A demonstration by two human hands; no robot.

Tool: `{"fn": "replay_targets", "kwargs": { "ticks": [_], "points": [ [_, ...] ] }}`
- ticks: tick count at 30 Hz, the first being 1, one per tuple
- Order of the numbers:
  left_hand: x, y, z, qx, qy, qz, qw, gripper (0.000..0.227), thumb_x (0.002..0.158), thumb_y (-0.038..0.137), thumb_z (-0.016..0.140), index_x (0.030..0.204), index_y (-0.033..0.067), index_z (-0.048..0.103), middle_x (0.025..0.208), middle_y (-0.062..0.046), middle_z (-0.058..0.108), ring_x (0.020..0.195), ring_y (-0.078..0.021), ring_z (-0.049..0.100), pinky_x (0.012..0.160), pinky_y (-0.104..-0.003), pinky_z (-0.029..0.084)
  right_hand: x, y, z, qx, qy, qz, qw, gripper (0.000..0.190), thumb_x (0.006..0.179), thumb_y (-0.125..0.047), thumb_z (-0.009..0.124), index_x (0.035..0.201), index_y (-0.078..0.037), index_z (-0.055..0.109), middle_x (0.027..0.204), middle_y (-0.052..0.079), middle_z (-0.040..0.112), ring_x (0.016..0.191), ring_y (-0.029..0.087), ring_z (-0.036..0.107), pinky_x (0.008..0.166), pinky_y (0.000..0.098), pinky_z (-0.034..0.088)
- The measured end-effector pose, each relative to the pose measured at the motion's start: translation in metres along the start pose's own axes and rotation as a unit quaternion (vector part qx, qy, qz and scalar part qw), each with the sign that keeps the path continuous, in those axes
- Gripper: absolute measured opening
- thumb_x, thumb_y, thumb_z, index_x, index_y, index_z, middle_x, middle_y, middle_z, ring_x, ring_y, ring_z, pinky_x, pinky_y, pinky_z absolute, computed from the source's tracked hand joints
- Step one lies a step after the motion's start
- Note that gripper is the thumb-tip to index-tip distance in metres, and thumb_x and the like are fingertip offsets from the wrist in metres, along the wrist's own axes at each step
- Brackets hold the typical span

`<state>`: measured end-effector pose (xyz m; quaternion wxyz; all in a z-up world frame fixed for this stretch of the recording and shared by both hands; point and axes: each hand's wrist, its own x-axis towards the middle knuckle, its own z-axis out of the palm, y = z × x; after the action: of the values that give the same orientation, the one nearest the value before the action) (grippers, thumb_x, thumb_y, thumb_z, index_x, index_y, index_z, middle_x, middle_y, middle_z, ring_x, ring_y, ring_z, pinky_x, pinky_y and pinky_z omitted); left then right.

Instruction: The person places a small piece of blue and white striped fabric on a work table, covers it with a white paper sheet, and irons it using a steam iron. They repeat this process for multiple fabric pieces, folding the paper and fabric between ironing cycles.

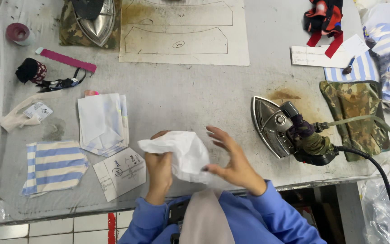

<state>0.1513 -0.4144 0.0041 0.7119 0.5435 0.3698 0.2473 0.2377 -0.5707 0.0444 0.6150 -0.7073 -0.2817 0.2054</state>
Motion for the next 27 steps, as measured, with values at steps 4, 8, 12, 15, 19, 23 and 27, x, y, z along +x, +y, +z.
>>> {"fn": "replay_targets", "kwargs": {
  "ticks": [4,8,12,15,19,23,27],
  "points": [
    [-0.001,-0.002,0.024,-0.03,-0.035,0.05,0.998,0.03,0.078,-0.004,0.067,0.105,0.0048,0.06,0.085,-0.003,0.054,0.08,-0.0103,0.046,0.078,-0.027,0.043,0.007,0.013,0.015,-0.083,0.033,0.041,0.995,0.058,0.075,-0.006,0.072,0.123,0.005,0.042,0.113,0.028,0.055,0.102,0.047,0.057,0.087,0.0547,0.049],
    [0.02,0.017,0.019,-0.014,-0.047,0.085,0.995,0.032,0.074,-0.008,0.069,0.102,0.0073,0.063,0.082,-0.004,0.059,0.078,-0.0099,0.05,0.075,-0.023,0.044,0.021,0.025,-0.012,-0.068,0.128,0.117,0.982,0.009,0.086,-0.01,0.065,0.089,-0.004,0.071,0.065,0.011,0.065,0.064,0.017,0.061,0.062,0.0305,0.052],
    [0.022,0.001,0.021,-0.017,-0.105,0.01,0.994,0.058,0.078,0.018,0.074,0.126,0.0094,0.043,0.111,-0.009,0.05,0.097,-0.018,0.05,0.081,-0.033,0.049,0.024,0.046,-0.021,-0.107,0.222,0.061,0.967,0.02,0.096,-0.017,0.057,0.087,-0.004,0.069,0.054,0.007,0.054,0.055,0.011,0.046,0.05,0.023,0.039],
    [0.023,-0.035,0.019,0.123,-0.171,-0.035,0.977,0.06,0.08,0.011,0.069,0.133,0.005,0.04,0.113,-0.018,0.053,0.105,-0.0317,0.057,0.084,-0.042,0.051,0.032,0.075,-0.034,-0.192,0.218,0.045,0.956,0.028,0.099,-0.022,0.052,0.087,-0.003,0.068,0.055,0.014,0.054,0.052,0.018,0.047,0.047,0.0297,0.038],
    [0.043,-0.089,0.006,0.204,-0.113,-0.031,0.972,0.044,0.088,0.01,0.055,0.13,0.0118,0.043,0.094,-0.015,0.065,0.085,-0.0254,0.064,0.071,-0.036,0.051,0.064,0.123,-0.063,-0.285,0.171,0.106,0.937,0.028,0.099,-0.027,0.052,0.095,-0.003,0.066,0.065,0.017,0.062,0.06,0.032,0.06,0.053,0.0387,0.045],
    [0.052,-0.099,0.009,0.274,-0.07,-0.018,0.959,0.042,0.08,0.01,0.059,0.121,0.012,0.051,0.089,-0.02,0.068,0.081,-0.0338,0.068,0.066,-0.038,0.054,0.069,0.074,-0.033,-0.391,0.252,-0.156,0.871,0.033,0.09,0.001,0.05,0.123,0.001,0.047,0.108,0.023,0.049,0.094,0.044,0.05,0.081,0.0495,0.042],
    [0.056,-0.107,0.008,0.291,-0.06,-0.034,0.954,0.04,0.077,0.01,0.058,0.117,0.0154,0.055,0.085,-0.015,0.069,0.077,-0.0277,0.069,0.064,-0.033,0.055,0.064,0.099,0.0,-0.32,0.084,-0.172,0.928,0.026,0.069,0.016,0.05,0.078,-0.007,0.059,0.079,0.007,0.053,0.074,0.03,0.057,0.064,0.0334,0.048]
  ]
}}
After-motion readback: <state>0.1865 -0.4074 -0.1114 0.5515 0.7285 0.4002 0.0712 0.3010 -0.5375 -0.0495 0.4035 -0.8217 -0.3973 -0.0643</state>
